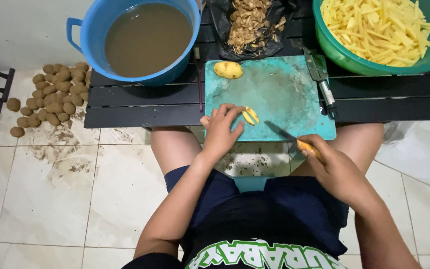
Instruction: Peeling and slicing a potato into thin strips for french fries using a knife on a cutting board.
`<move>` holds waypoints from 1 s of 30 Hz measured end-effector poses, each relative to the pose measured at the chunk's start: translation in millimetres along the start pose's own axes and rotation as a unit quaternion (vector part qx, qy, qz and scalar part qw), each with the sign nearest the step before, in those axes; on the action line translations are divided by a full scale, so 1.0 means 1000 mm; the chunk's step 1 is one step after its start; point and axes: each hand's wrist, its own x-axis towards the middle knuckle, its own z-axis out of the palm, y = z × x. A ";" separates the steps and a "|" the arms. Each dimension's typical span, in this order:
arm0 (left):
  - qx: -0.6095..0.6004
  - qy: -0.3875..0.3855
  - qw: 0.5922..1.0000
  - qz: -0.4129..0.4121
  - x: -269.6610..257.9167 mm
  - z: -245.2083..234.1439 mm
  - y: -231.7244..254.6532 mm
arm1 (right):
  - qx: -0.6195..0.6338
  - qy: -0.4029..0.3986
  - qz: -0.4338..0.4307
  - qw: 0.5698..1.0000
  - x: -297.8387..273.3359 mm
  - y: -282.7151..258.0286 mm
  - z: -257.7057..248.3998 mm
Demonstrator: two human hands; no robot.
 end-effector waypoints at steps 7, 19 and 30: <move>-0.005 -0.039 0.999 0.003 0.002 0.001 -0.005 | 0.064 -0.013 0.005 0.998 0.000 -0.008 0.007; 0.014 -0.083 0.996 0.023 0.016 -0.003 0.002 | 0.045 0.015 0.048 0.998 0.024 0.004 0.018; 0.058 -0.020 0.997 0.037 0.016 0.003 -0.001 | 0.134 0.053 0.025 0.989 0.015 0.014 0.049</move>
